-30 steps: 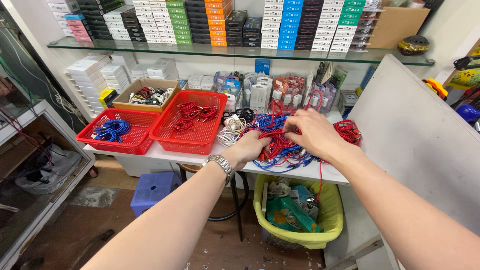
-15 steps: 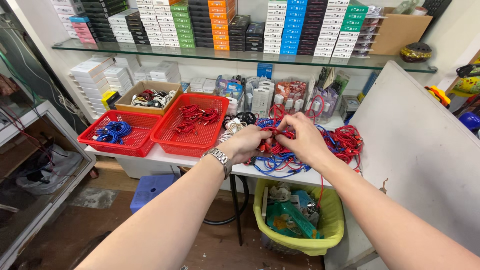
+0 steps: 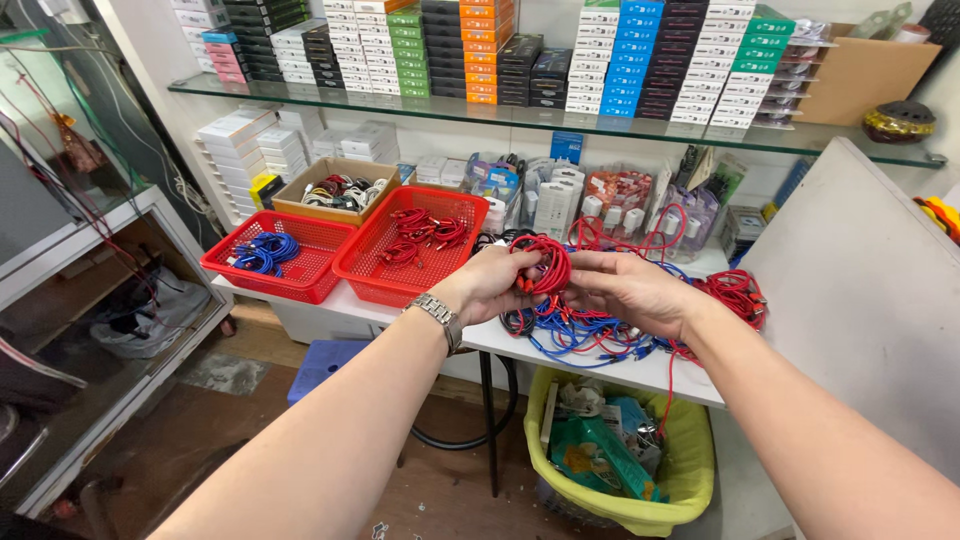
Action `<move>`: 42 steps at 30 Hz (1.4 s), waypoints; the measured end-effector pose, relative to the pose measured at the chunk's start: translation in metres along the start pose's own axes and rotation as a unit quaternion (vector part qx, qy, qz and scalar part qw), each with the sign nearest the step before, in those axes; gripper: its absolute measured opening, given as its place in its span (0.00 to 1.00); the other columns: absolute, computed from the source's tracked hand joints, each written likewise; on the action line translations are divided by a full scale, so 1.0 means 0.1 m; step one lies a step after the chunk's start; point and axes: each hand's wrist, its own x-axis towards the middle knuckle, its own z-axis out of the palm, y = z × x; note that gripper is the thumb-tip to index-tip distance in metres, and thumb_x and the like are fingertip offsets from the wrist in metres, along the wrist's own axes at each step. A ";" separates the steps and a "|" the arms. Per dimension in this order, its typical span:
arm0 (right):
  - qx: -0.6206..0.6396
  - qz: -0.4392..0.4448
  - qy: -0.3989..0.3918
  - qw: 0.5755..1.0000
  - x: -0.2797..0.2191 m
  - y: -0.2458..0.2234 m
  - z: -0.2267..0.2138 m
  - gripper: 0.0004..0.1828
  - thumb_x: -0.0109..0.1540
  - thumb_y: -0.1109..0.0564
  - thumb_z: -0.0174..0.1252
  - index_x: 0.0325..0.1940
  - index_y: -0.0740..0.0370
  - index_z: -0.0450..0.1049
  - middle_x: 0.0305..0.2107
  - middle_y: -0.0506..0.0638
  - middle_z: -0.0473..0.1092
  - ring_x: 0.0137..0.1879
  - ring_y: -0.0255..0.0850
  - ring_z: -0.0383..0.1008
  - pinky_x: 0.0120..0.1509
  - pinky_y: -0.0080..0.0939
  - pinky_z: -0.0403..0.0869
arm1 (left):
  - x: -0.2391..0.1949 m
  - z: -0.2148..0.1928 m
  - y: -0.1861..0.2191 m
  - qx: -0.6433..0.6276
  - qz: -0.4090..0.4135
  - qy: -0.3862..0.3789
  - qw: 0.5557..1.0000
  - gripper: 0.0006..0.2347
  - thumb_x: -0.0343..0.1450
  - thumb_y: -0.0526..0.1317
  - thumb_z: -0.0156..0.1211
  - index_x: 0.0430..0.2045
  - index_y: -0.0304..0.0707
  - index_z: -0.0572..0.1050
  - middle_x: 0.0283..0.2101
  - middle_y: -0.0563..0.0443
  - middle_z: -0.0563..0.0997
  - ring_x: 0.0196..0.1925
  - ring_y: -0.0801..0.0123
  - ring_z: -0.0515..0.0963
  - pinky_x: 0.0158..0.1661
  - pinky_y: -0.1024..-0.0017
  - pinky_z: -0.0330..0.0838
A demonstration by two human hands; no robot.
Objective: The person untangles and coils red and blue USB cables from a mixed pile on a table, then places the coiled cables into red plastic baskets. The person handles the cables one at a time, separating them by color and organizing them into the baskets.
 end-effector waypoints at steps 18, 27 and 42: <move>-0.166 0.026 -0.012 0.986 0.79 0.02 -0.05 0.16 0.64 0.50 0.66 0.46 0.66 0.80 0.29 0.43 0.69 0.35 0.32 0.65 0.41 0.36 0.67 | 0.14 0.04 -0.20 0.559 0.123 0.331 0.751 0.16 0.72 0.40 0.56 0.46 0.25 0.64 0.41 0.23 0.80 0.49 0.36 0.80 0.50 0.49 0.73; 0.007 0.046 0.093 0.995 1.00 0.27 -0.26 0.17 0.61 0.56 0.66 0.53 0.63 0.77 0.33 0.46 0.75 0.32 0.32 0.71 0.37 0.32 0.74 | 0.45 -0.12 -0.30 0.308 0.173 0.263 0.898 0.15 0.72 0.38 0.62 0.47 0.23 0.72 0.38 0.33 0.81 0.38 0.52 0.82 0.37 0.60 0.77; -0.113 -0.083 0.175 0.975 1.96 0.33 0.03 0.19 0.61 0.60 0.65 0.56 0.66 0.75 0.32 0.53 0.78 0.30 0.36 0.78 0.32 0.33 0.73 | 0.62 -0.80 0.01 0.072 0.177 0.399 0.897 0.11 0.64 0.30 0.70 0.37 0.24 0.80 0.35 0.41 0.85 0.30 0.66 0.86 0.29 0.71 0.84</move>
